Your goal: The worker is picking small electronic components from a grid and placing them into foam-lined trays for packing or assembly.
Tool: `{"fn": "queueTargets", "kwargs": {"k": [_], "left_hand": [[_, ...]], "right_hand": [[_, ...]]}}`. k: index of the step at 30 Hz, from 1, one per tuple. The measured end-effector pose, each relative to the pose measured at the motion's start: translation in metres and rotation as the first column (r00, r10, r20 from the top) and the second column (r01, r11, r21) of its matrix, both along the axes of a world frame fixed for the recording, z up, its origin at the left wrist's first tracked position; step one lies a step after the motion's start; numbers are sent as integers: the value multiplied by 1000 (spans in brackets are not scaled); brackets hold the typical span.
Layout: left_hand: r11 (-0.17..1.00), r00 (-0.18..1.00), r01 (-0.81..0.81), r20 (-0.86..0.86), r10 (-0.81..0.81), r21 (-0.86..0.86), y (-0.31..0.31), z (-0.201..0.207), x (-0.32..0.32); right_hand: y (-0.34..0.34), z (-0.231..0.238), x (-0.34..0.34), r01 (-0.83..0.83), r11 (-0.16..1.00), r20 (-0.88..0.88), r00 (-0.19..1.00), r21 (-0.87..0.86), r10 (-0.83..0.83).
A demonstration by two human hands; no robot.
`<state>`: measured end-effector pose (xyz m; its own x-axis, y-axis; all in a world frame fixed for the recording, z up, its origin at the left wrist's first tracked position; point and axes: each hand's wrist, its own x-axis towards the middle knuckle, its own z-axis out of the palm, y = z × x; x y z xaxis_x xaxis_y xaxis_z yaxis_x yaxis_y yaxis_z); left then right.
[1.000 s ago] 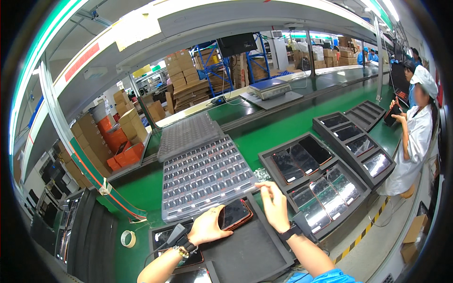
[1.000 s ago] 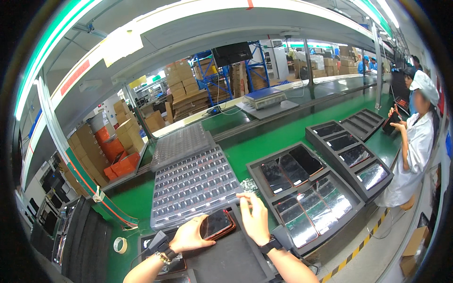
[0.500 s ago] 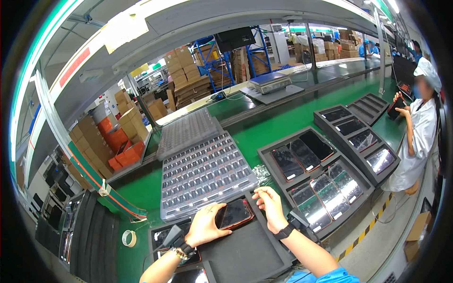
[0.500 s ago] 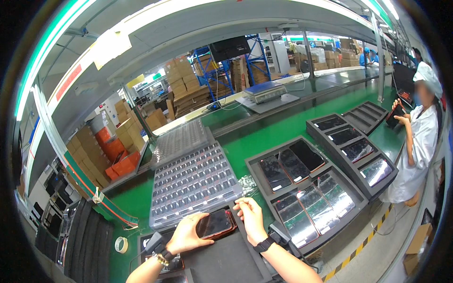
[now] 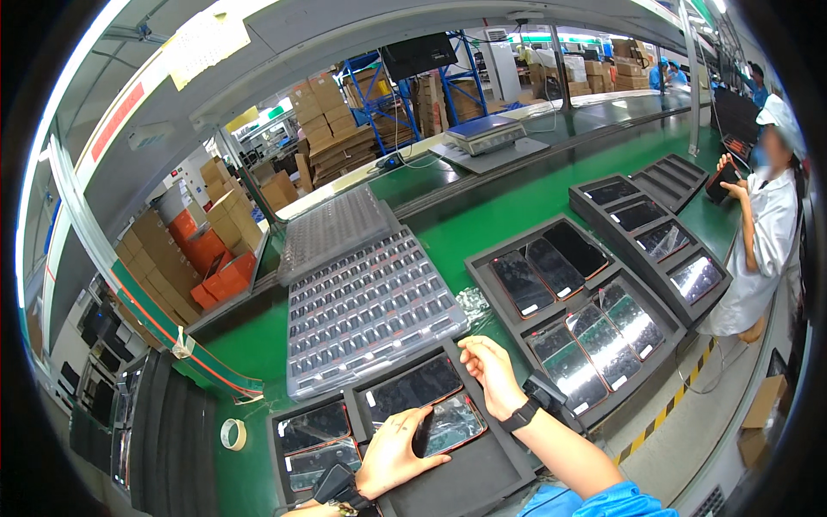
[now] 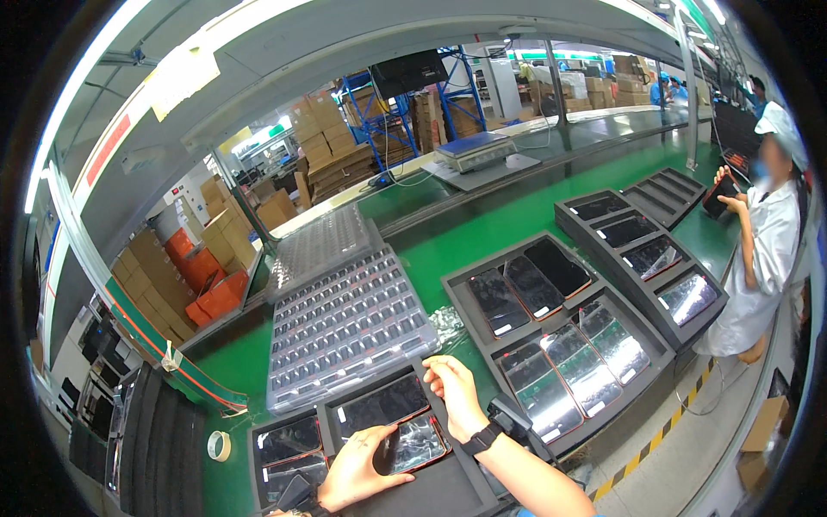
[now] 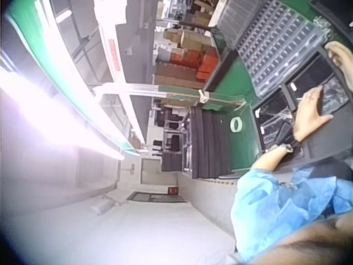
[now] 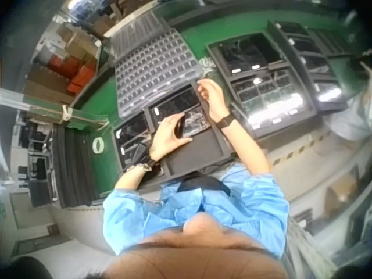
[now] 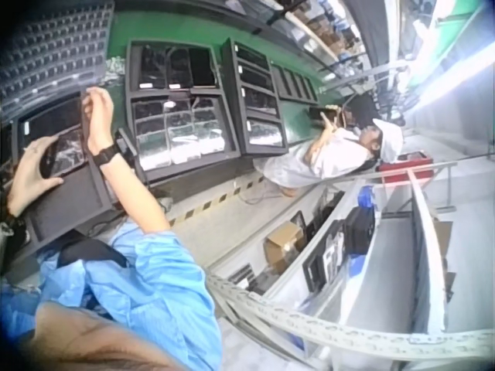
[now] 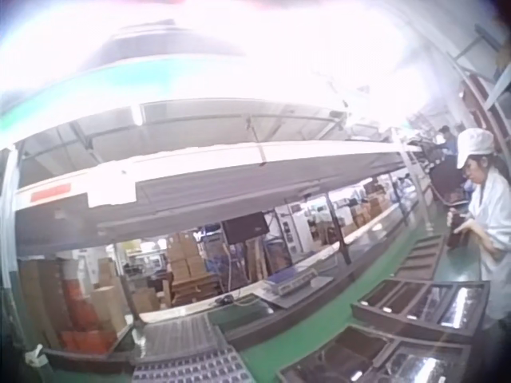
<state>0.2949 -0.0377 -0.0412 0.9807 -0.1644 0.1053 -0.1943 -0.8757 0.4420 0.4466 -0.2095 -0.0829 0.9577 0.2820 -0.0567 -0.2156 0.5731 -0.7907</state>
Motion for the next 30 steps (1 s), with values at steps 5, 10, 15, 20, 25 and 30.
{"fn": "queueTargets", "kwargs": {"k": [5,10,15,20,25,30], "left_hand": [[996,993,-64,107,58,61,2,-2,-2],[999,982,-2,189,-8,51,-10,12,-16],[999,987,54,150,-55,8,-34,36,-54],[997,998,58,-19,-59,-57,-41,13,-69],[984,985,171,15,-171,-55,-36,8,-70],[936,902,-352,268,337,10,33,73,-119]], "right_hand": [[-1,2,-2,3,1000,-18,1000,-9,-3],[-2,2,-1,-3,1000,-22,1000,5,3],[-1,3,1,-4,1000,-17,1000,4,5],[2,2,2,-27,999,-13,1000,17,27],[-11,3,6,-45,999,6,999,-25,45],[-29,4,-9,306,705,575,799,-640,175]]}}
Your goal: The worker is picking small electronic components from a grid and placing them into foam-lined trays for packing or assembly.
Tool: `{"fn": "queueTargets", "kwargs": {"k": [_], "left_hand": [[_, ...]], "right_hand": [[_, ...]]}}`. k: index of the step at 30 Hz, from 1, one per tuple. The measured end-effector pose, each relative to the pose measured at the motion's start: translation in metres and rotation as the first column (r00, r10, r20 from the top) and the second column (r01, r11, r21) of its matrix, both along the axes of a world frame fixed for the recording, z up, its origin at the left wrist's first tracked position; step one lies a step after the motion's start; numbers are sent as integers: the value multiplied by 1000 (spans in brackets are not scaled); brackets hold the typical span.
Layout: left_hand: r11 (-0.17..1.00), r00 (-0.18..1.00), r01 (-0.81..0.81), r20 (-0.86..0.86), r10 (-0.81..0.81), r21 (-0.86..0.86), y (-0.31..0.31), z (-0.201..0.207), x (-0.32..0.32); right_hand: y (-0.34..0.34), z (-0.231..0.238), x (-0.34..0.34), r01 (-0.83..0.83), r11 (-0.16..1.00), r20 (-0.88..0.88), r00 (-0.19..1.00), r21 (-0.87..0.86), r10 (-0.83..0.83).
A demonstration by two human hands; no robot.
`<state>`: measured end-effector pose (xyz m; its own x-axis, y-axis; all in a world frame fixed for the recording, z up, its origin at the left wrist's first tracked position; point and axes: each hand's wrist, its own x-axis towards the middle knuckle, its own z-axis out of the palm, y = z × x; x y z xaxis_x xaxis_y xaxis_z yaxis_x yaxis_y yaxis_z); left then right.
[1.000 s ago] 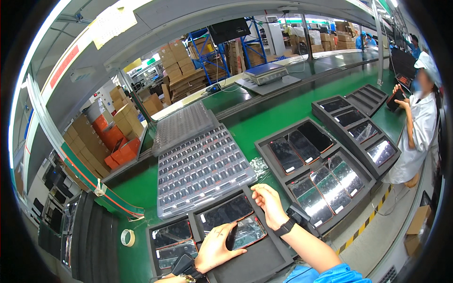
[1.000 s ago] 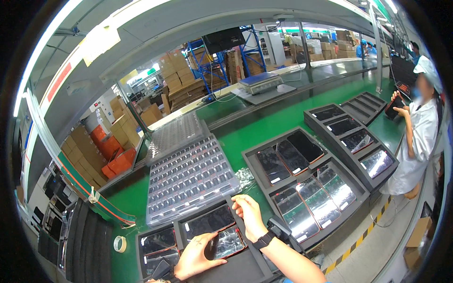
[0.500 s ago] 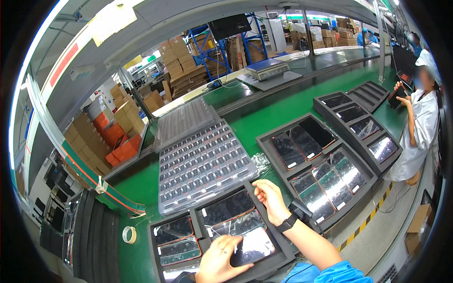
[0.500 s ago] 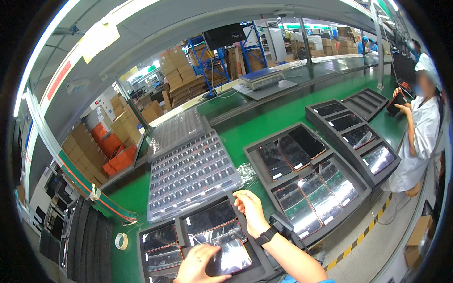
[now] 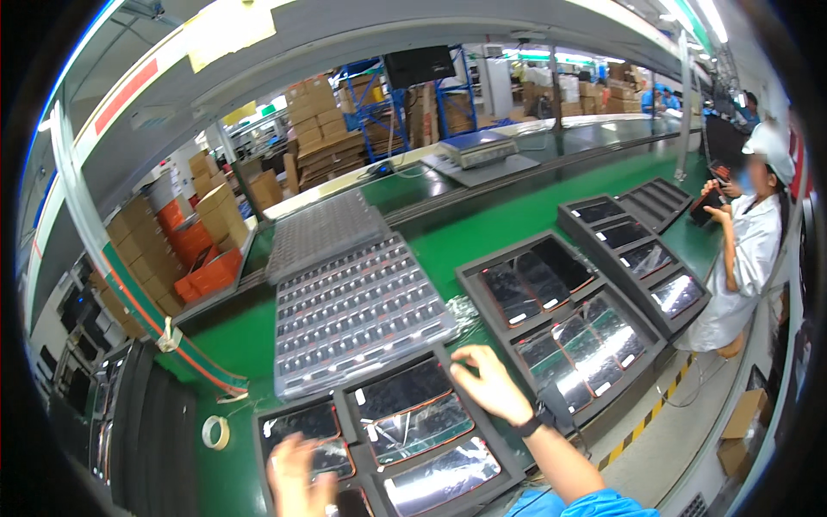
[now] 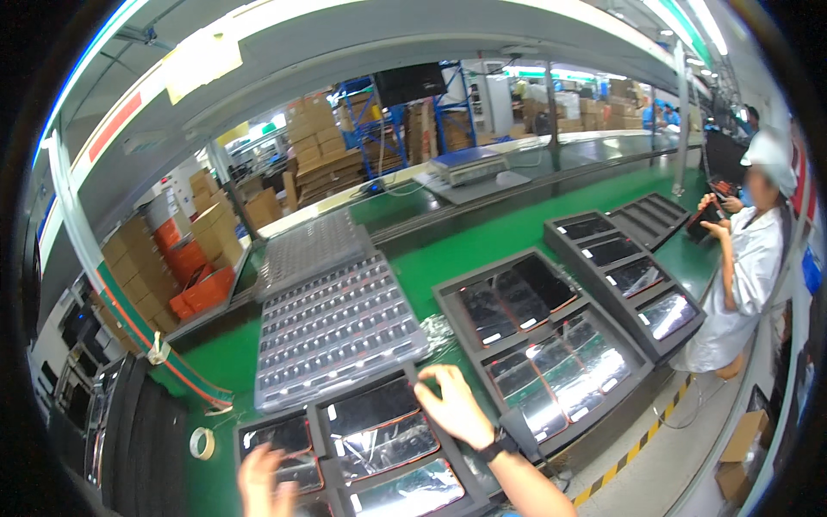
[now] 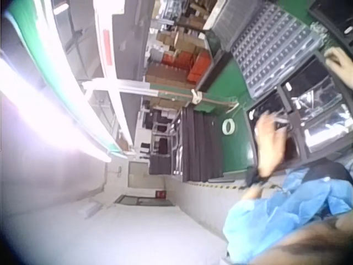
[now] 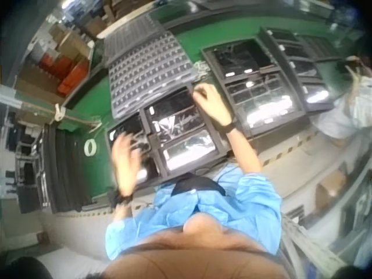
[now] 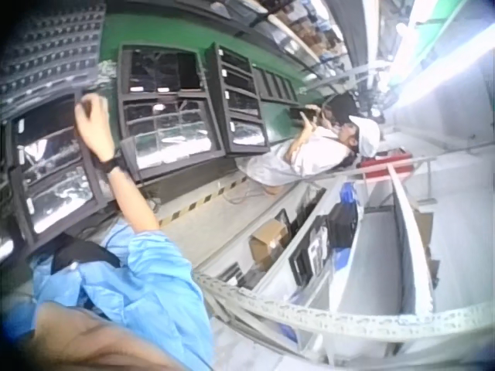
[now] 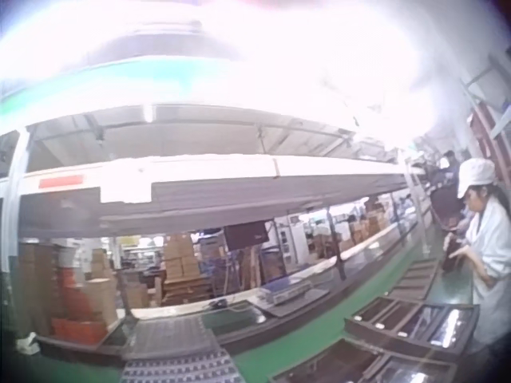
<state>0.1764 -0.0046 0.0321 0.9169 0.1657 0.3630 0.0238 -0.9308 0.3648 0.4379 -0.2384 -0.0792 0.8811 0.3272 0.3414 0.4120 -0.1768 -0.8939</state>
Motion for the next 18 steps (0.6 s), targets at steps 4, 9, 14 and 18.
{"fn": "queueTargets", "kwargs": {"k": [4,9,14,18], "left_hand": [[874,881,-462,-193,433,-148,78,-56,-117],[377,844,-530,-433,315,-760,81,-57,-139],[465,910,-397,-276,309,-791,144,-85,-187],[320,924,-288,-174,340,-903,138,-34,-187]], "right_hand": [[-36,23,-44,-276,961,-378,887,26,265],[-67,19,-71,-221,952,-505,810,210,299],[-61,22,-83,-222,939,-803,489,263,340],[-73,10,-112,-44,891,-842,308,452,443]]}}
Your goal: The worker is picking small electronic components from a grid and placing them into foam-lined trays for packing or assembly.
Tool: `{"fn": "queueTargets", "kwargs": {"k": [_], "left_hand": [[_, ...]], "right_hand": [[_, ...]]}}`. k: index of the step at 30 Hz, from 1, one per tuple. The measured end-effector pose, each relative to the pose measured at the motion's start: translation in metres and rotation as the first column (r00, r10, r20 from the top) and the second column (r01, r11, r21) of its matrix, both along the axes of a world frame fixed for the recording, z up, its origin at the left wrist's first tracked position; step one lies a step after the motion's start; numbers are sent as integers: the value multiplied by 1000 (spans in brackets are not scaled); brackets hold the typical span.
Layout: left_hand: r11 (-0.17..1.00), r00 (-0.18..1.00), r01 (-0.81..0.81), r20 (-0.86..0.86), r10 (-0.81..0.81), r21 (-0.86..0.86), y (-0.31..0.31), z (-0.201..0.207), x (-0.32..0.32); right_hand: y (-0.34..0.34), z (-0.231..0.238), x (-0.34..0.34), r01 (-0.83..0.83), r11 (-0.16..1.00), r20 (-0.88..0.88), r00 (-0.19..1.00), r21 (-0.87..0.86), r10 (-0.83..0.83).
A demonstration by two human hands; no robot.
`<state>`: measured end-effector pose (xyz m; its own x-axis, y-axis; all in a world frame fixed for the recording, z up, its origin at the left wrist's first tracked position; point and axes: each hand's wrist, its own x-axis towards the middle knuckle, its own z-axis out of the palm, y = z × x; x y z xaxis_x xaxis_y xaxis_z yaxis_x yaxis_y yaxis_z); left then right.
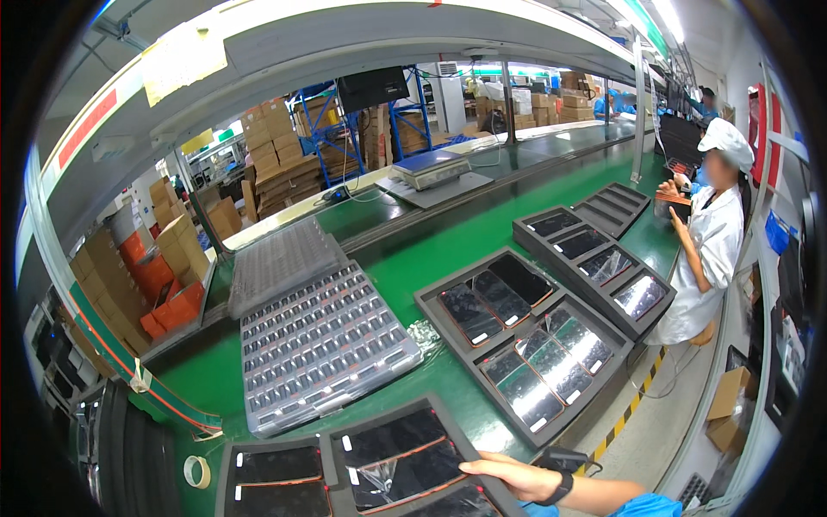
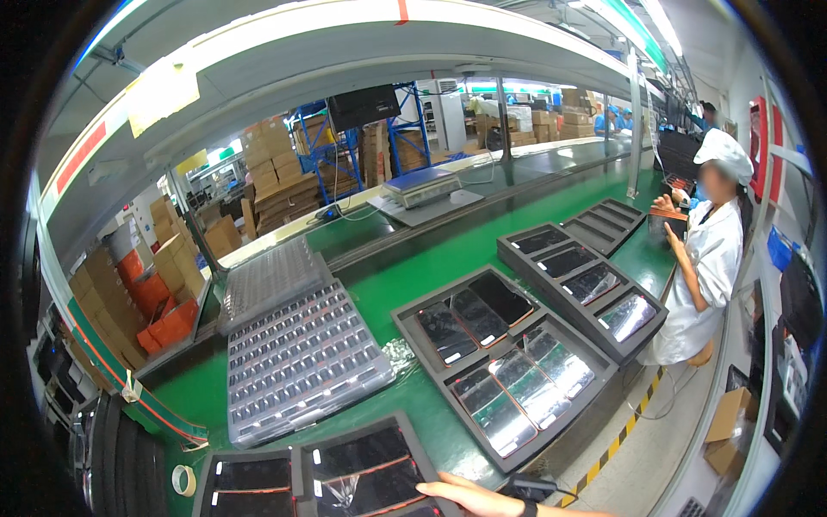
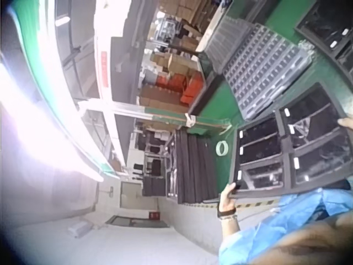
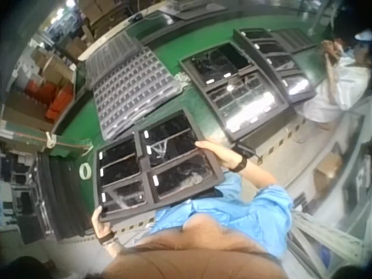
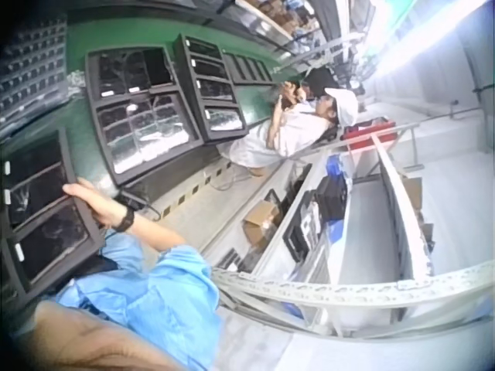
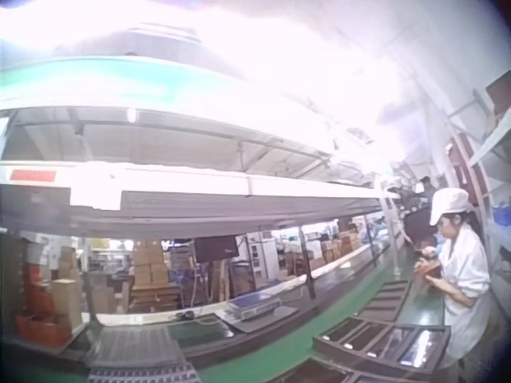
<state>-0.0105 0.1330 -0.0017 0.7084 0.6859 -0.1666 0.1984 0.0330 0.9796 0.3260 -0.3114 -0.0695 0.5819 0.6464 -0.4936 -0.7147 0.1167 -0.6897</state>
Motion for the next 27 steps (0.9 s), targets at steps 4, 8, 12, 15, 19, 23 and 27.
{"fn": "queueTargets", "kwargs": {"k": [4,8,12,15,19,23,27], "left_hand": [[993,997,15,67,-23,118,-34,37,65],[947,874,197,393,-287,255,-7,2,87],[813,829,458,505,-243,-361,-64,52,229],[683,727,646,546,-415,-341,-124,69,353],[596,606,756,631,-484,-270,-178,59,483],[423,549,824,716,-432,-376,-193,12,571],[479,590,801,614,-525,-360,-214,-17,541]], "right_hand": [[-35,49,-44,256,963,262,927,83,-269],[-83,20,-71,487,862,400,769,141,-499],[-118,-2,-72,692,707,466,584,142,-665],[-112,19,-52,698,518,425,326,494,-845],[-115,13,-12,820,321,400,124,474,-908],[-114,-10,19,831,375,444,177,411,-878],[-118,-38,35,882,381,505,203,278,-839]]}}
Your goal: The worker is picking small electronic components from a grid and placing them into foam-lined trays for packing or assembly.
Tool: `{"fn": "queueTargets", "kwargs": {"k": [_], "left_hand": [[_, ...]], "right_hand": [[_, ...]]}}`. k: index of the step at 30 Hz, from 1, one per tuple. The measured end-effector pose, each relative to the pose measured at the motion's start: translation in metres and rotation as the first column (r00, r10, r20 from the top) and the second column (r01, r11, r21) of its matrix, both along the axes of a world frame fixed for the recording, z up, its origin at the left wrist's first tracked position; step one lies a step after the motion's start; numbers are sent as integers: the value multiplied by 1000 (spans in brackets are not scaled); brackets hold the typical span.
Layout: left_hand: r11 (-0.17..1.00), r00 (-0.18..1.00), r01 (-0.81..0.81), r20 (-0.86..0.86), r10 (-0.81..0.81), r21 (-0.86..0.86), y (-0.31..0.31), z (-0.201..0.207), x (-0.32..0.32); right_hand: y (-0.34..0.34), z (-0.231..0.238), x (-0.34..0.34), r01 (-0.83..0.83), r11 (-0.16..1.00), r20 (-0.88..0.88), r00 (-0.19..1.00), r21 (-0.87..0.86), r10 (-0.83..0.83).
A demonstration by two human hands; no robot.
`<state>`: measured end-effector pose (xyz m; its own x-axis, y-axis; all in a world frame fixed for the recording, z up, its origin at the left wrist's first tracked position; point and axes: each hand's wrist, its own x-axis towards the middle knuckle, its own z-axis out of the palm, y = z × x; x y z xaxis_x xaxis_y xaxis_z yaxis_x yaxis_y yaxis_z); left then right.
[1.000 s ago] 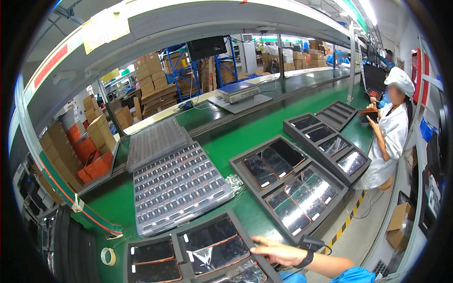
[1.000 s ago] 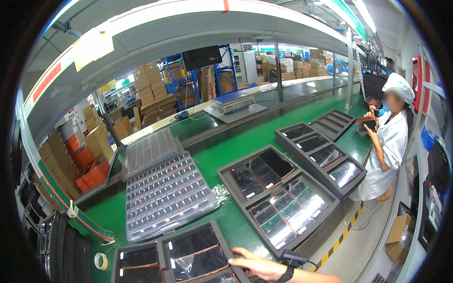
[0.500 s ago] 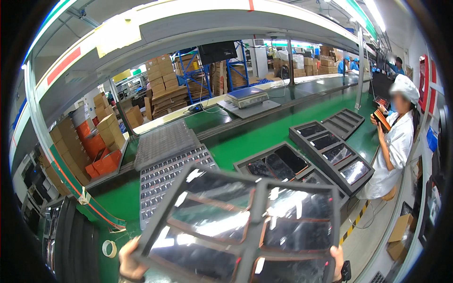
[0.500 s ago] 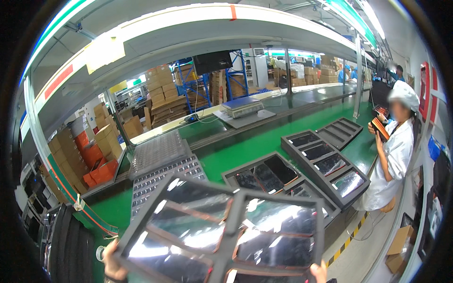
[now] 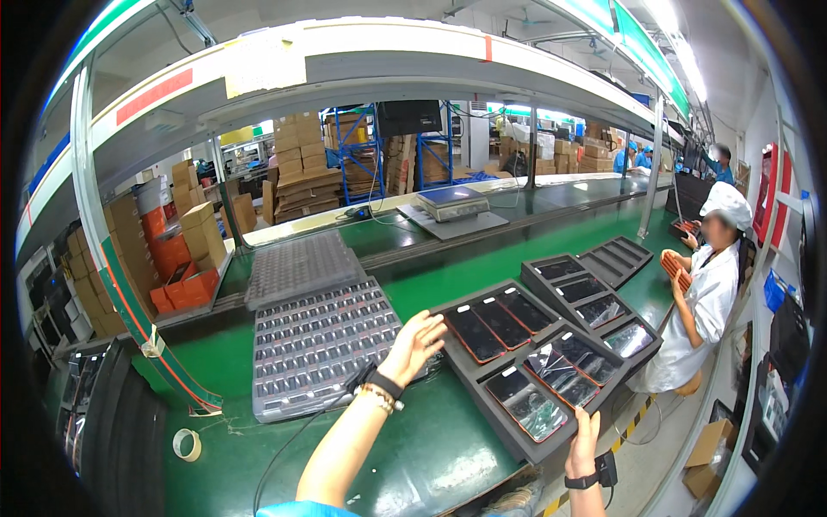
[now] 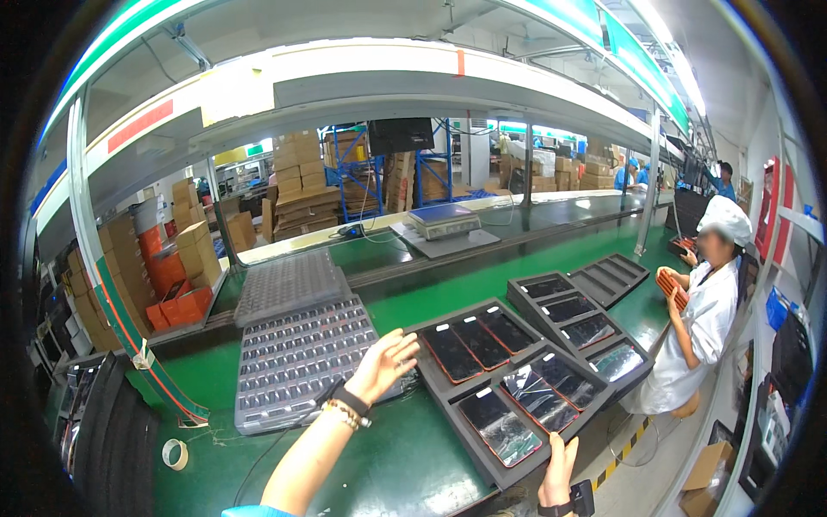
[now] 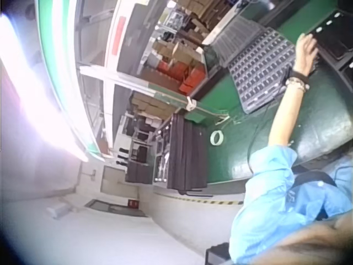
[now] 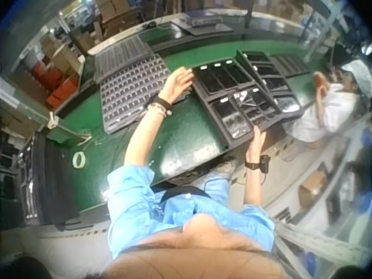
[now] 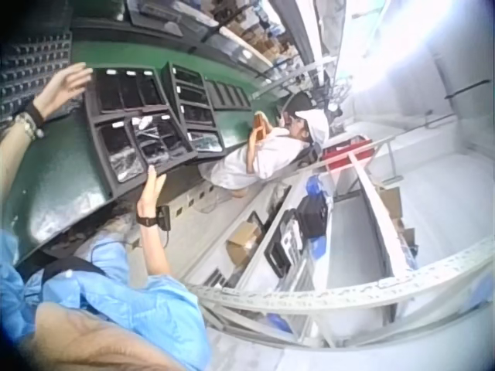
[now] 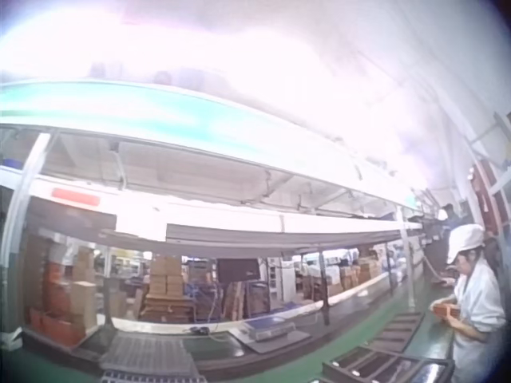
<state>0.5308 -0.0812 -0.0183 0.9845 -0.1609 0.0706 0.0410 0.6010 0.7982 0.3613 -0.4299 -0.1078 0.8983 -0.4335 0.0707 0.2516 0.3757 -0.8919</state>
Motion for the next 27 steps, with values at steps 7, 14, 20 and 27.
{"fn": "queueTargets", "kwargs": {"k": [7,14,20,27], "left_hand": [[985,976,165,-148,-158,39,24,-44,-82],[756,978,7,153,-141,654,-60,-71,-69],[799,959,-238,263,104,552,-102,-95,-62],[648,891,-454,322,320,612,-134,-90,-76]], "right_hand": [[27,3,7,171,984,-57,984,57,-168],[21,4,24,225,972,79,970,69,-230],[20,13,17,190,972,-130,969,-138,-208],[8,-4,26,234,972,-160,959,-14,-233]]}}
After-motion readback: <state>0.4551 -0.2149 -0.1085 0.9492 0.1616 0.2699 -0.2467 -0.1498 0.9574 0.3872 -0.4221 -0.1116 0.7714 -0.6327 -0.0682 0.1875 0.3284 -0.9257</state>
